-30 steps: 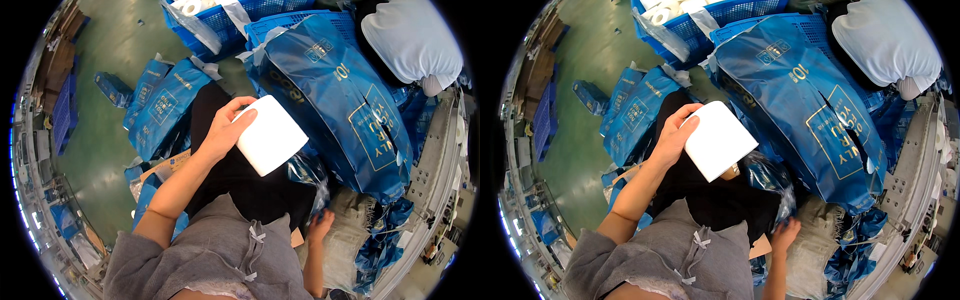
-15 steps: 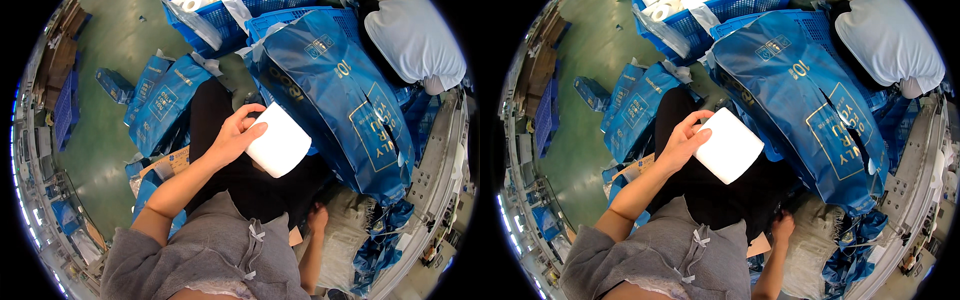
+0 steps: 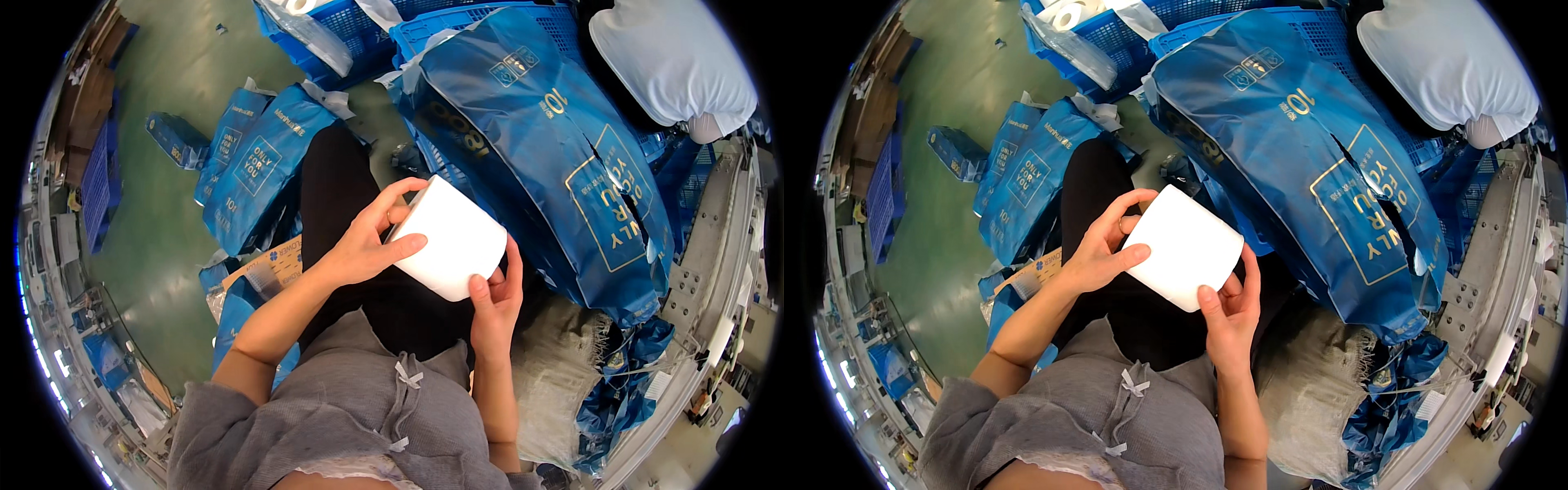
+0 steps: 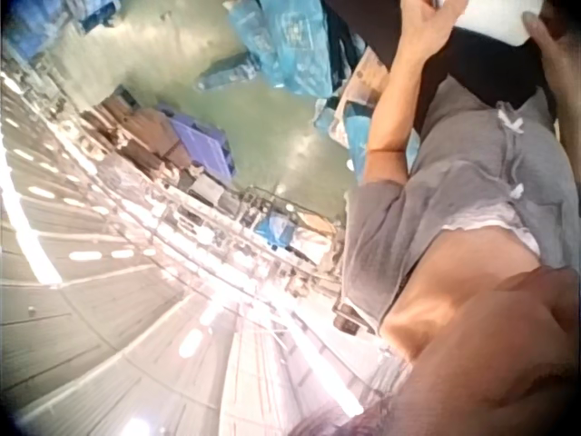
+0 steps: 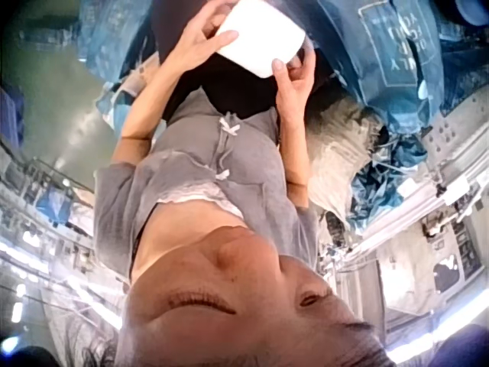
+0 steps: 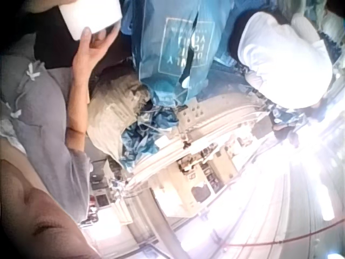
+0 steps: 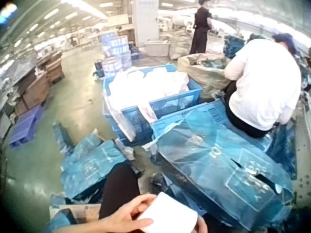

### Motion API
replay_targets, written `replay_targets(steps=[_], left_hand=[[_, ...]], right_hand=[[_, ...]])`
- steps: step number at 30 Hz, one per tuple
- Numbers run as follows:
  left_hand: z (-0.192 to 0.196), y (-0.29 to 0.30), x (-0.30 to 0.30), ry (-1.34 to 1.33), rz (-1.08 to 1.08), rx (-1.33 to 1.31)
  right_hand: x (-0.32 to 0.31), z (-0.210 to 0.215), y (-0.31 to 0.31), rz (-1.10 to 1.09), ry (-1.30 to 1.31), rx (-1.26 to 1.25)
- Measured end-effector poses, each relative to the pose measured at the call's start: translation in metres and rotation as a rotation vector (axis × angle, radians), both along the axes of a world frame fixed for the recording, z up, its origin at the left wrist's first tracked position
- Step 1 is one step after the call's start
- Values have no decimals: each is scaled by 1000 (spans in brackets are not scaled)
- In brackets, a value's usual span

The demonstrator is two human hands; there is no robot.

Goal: The person picks up individual toilet paper rolls from a blue crate and places them into blue plastic bags.

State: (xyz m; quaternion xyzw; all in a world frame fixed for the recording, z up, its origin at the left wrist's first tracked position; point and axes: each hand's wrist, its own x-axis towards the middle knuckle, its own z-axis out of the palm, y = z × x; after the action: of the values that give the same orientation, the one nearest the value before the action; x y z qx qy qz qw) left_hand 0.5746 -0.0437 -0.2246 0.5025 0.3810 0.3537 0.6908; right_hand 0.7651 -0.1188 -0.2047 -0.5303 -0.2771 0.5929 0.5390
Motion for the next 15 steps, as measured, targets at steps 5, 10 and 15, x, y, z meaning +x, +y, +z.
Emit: replay_targets(steps=[5, 10, 15], left_hand=[[2, -1, 2, -53, 29, -74], [0, -3, 8, -74, 39, -54], [-3, -3, 7, -57, 56, -72]], right_hand=[[-3, -2, -7, 35, -79, 57], [2, -3, -9, 46, -144, 68], [5, -8, -15, 137, -386, 127]])
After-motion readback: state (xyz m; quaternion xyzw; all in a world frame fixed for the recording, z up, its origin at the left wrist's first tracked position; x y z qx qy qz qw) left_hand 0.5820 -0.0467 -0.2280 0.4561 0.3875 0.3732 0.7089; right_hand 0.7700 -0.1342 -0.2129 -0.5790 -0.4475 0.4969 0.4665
